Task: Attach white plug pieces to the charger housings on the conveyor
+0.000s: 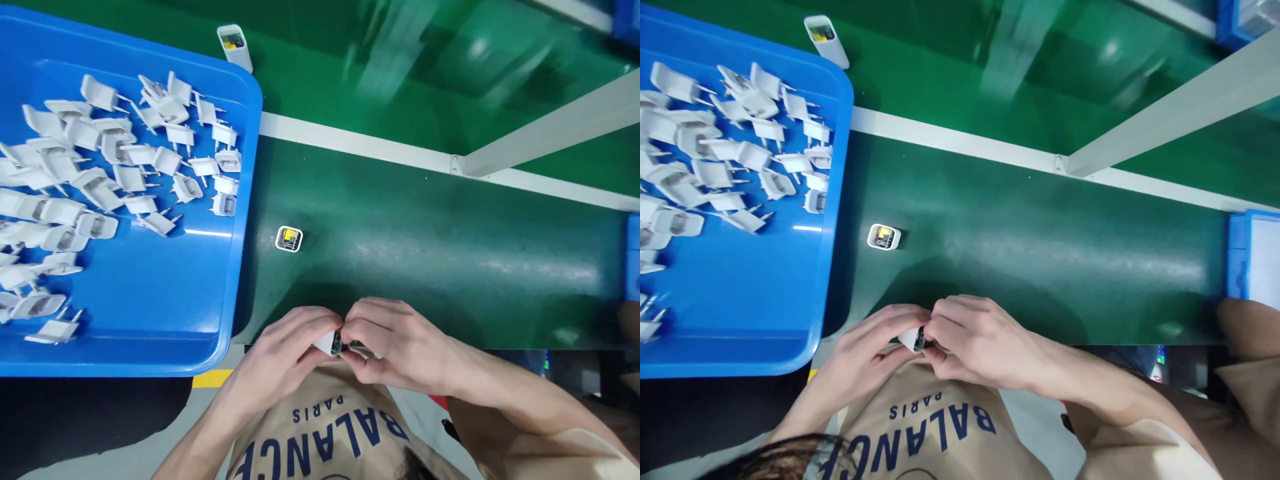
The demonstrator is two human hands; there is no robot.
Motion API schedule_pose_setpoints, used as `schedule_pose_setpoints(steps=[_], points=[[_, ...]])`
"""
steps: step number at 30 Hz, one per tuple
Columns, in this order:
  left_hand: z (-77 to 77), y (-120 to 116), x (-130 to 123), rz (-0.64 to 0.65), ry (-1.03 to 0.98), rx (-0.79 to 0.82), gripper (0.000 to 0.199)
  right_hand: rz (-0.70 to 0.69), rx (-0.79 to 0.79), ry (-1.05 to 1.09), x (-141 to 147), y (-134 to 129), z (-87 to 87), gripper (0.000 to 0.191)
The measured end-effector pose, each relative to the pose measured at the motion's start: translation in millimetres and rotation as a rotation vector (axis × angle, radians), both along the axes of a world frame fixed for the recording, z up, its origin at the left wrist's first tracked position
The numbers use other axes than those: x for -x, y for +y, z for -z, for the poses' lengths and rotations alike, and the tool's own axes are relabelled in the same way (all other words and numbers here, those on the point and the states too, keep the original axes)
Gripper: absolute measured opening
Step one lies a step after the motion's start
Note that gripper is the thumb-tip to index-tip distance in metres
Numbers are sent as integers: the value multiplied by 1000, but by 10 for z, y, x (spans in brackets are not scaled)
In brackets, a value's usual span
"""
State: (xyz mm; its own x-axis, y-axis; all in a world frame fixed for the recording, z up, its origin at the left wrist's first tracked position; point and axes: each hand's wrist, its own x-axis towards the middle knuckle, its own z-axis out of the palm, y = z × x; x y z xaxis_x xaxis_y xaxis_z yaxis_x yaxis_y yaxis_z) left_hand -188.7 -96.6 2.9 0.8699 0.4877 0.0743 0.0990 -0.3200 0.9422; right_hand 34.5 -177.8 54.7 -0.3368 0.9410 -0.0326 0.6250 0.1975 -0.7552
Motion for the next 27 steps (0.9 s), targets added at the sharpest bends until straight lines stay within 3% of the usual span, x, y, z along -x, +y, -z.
schedule_pose_setpoints(steps=[5,16,22,27], points=[[-22,35,10,-28,0,3,34,33,31,53,-52,0,-56,9],[55,12,-116,-155,-55,259,38,121,-17,8,-36,72,-88,4],[84,-70,-142,-208,-169,446,46,131,72,160,-107,95,-141,12],[74,-113,-157,-234,-222,496,49,166,104,321,-221,88,-151,12]])
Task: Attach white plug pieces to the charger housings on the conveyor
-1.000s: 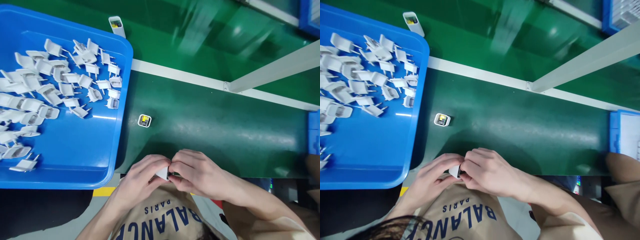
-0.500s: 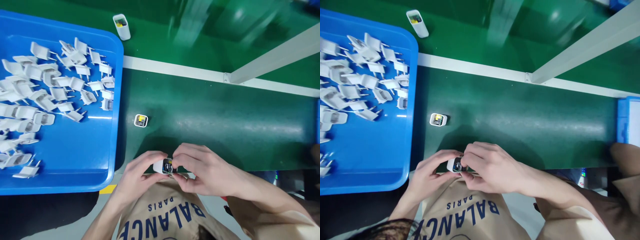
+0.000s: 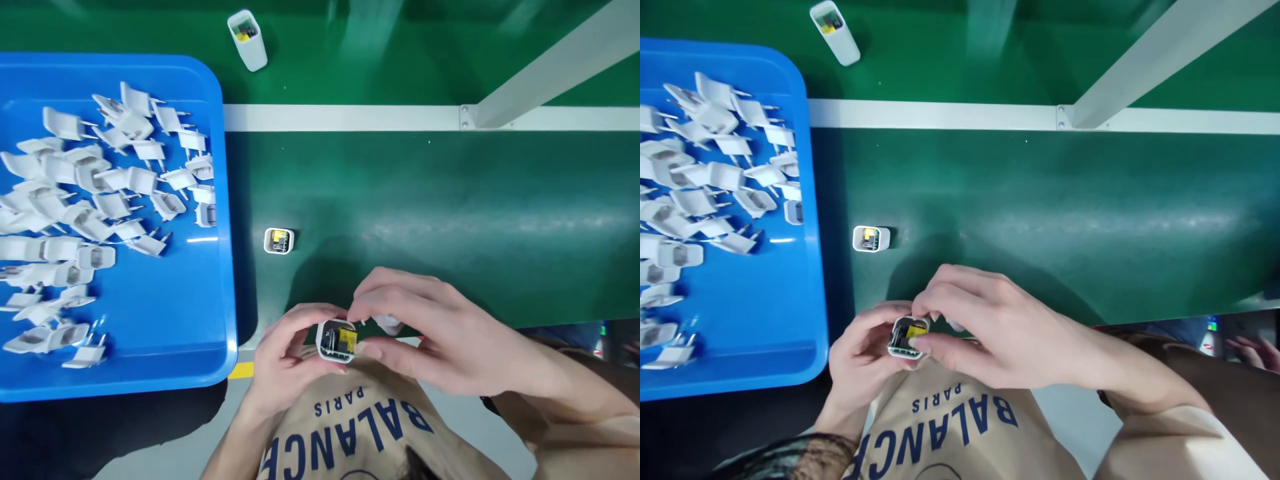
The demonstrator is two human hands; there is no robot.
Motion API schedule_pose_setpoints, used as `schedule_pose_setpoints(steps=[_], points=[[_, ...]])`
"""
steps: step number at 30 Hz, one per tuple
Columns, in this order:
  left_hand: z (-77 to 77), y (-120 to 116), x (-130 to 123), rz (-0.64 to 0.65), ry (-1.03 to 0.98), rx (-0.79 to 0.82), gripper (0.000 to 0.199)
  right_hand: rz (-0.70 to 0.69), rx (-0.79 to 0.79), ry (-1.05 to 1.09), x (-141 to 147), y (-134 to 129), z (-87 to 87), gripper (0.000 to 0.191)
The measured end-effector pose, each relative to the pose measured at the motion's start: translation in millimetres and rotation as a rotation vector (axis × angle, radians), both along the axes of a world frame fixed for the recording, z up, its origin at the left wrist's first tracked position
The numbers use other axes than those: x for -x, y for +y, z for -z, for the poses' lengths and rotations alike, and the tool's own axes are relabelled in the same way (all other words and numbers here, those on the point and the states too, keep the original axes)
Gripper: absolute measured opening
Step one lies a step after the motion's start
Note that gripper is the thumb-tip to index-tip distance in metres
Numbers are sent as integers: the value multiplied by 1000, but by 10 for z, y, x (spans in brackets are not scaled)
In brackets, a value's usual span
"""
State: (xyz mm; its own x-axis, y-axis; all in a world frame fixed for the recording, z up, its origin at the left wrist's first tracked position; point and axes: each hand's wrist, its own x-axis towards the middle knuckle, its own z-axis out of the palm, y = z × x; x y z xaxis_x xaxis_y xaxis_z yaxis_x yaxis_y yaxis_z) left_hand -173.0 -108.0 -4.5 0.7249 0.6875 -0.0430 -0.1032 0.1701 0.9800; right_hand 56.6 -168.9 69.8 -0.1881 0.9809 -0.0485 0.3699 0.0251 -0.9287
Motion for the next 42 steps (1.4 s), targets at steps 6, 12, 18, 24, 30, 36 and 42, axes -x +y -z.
schedule_pose_setpoints(steps=[6,12,18,24,30,36,42], points=[[-40,-17,-3,9,33,-25,47,53,31,-8,-29,-47,-61,12],[-64,-30,5,19,45,-17,50,2,40,-163,-24,-52,-109,19],[-76,-28,14,45,111,-55,49,-90,-21,-325,-61,4,-143,15],[-74,-5,15,34,129,-93,45,-82,-33,-353,-14,44,-190,11],[-113,54,11,27,107,-128,46,-74,-22,-322,24,61,-197,8],[-125,70,19,41,56,-156,50,-73,24,-141,-14,73,-127,14],[-110,67,1,35,29,-152,52,25,210,41,71,72,-11,22]])
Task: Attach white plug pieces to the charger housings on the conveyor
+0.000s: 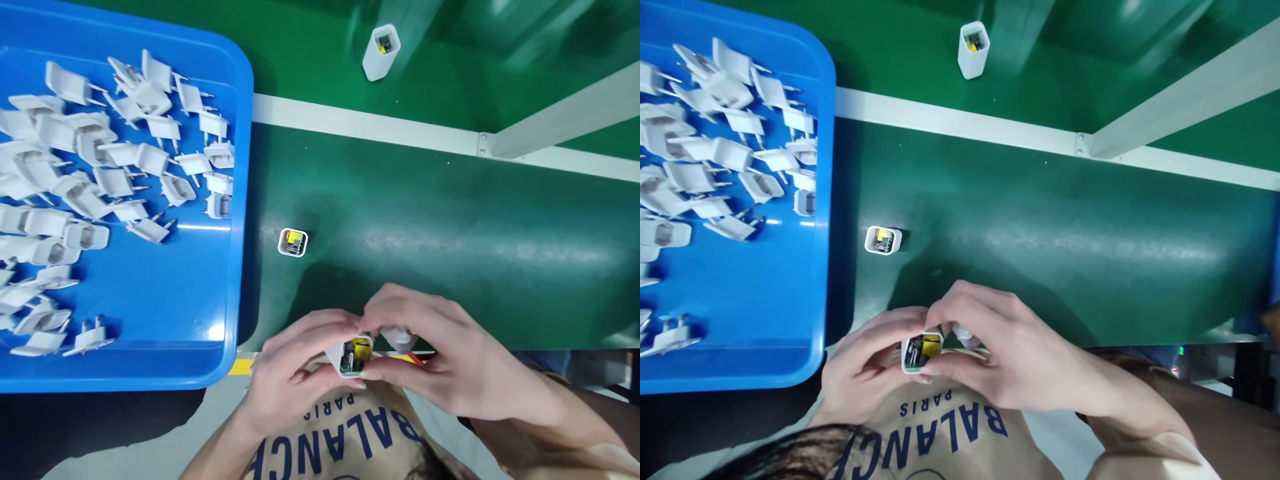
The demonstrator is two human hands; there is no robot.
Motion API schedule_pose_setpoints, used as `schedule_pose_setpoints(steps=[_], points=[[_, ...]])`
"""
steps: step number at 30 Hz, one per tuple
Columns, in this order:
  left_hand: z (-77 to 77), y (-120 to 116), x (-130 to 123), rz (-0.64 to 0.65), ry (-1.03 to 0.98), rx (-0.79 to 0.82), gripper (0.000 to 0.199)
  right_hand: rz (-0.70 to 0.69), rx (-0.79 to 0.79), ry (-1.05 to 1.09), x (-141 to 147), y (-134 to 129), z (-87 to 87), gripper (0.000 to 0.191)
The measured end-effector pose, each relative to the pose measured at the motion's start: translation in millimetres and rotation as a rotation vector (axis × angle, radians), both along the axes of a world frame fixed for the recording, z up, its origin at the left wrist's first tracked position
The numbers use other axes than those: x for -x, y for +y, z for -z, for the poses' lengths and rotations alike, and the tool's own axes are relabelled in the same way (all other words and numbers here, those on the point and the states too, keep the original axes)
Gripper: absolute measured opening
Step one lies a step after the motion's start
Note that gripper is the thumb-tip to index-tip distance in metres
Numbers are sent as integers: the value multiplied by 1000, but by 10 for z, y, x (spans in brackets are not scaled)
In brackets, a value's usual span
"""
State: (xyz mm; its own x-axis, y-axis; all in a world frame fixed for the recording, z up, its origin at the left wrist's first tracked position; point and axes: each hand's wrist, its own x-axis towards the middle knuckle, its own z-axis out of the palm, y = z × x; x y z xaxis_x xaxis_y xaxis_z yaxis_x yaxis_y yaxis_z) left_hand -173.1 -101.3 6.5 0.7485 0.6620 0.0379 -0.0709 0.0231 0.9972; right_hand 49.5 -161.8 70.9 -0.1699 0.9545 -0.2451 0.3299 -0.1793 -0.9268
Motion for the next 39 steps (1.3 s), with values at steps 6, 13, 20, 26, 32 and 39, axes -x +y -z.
schedule_pose_setpoints(steps=[6,13,20,26,32,39], points=[[-31,20,-19,-5,-2,-158,49,13,291,-78,70,61,29,35],[-46,38,-37,67,14,-238,46,-124,330,6,-13,89,100,33],[2,-33,-12,117,-46,-267,54,-301,355,0,-65,142,150,31],[-82,-81,114,229,92,-375,31,-374,338,72,-14,129,116,31],[-161,-116,243,236,84,-402,36,-339,428,168,51,96,106,44],[-205,-173,333,298,47,-341,46,-255,514,319,179,-3,212,54]])
